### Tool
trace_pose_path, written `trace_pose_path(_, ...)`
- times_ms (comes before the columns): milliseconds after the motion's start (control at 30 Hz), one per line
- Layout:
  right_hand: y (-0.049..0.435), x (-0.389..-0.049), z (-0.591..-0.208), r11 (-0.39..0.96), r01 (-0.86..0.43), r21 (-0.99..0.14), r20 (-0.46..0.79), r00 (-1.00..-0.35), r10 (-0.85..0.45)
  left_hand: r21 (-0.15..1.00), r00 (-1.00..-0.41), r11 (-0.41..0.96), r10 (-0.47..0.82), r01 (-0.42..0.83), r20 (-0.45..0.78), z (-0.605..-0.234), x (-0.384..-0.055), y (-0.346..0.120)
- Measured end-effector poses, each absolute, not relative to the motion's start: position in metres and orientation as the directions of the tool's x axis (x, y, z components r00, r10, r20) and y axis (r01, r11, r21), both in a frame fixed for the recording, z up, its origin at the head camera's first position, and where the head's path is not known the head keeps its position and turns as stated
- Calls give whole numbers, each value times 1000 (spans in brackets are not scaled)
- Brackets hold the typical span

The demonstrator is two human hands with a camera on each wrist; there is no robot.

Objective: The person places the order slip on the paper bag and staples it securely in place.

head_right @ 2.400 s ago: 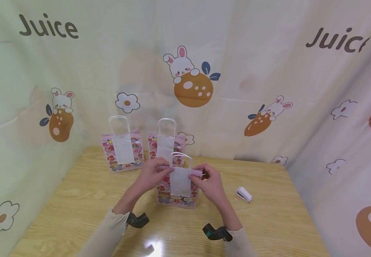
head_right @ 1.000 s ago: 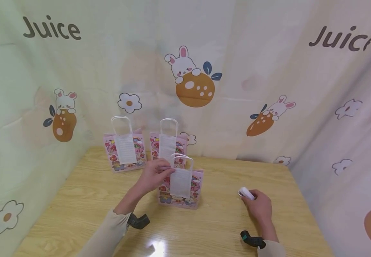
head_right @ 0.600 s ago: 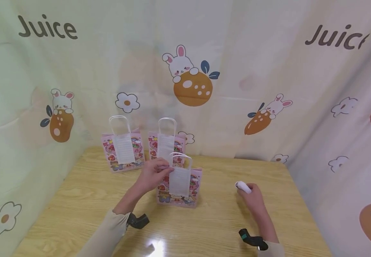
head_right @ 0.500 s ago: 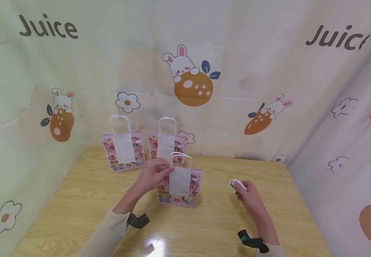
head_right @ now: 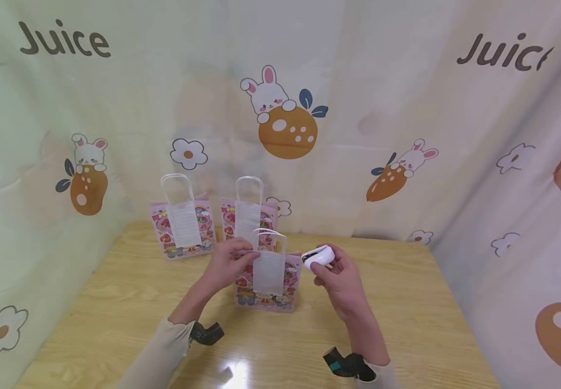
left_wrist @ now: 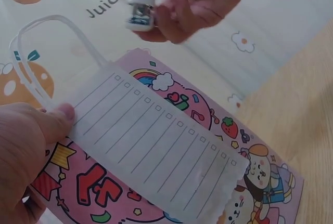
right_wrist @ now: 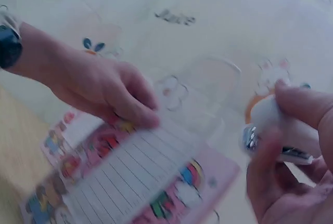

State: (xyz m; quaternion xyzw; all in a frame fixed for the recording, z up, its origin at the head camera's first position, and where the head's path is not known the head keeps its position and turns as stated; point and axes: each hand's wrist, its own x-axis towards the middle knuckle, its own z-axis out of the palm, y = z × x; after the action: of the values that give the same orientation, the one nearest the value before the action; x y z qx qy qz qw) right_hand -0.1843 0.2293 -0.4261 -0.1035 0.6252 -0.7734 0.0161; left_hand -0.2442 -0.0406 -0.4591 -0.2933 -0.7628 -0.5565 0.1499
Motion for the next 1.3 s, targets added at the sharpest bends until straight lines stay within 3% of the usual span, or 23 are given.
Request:
trace_pose_path(367,180,-178,-413,-184,-223,-957,274,-902,-333,757,-790,240,277,608,547,-458,-242,-43)
trace_pose_path(567,162,-182,-412,-125,-314,-941,338,-884,-324,753,-792,255,280,606,542,-458,-244,-43)
trace_pose_path(833,144,-187,-414,106,-399,-911,356,-889,-287,747,-786,255,287,614,548,-456,-242,-44)
trace_pose_path(1067,133,-193,-413,345,-513,-786,447,-857,-257,712,-758,265,299,650,580,-455,-244,-43)
trace_pose_path(1300,131,-192,-412,458,-496,-738,429,-869,-248,705,-760,286,303,649,576,-455,-243,-43)
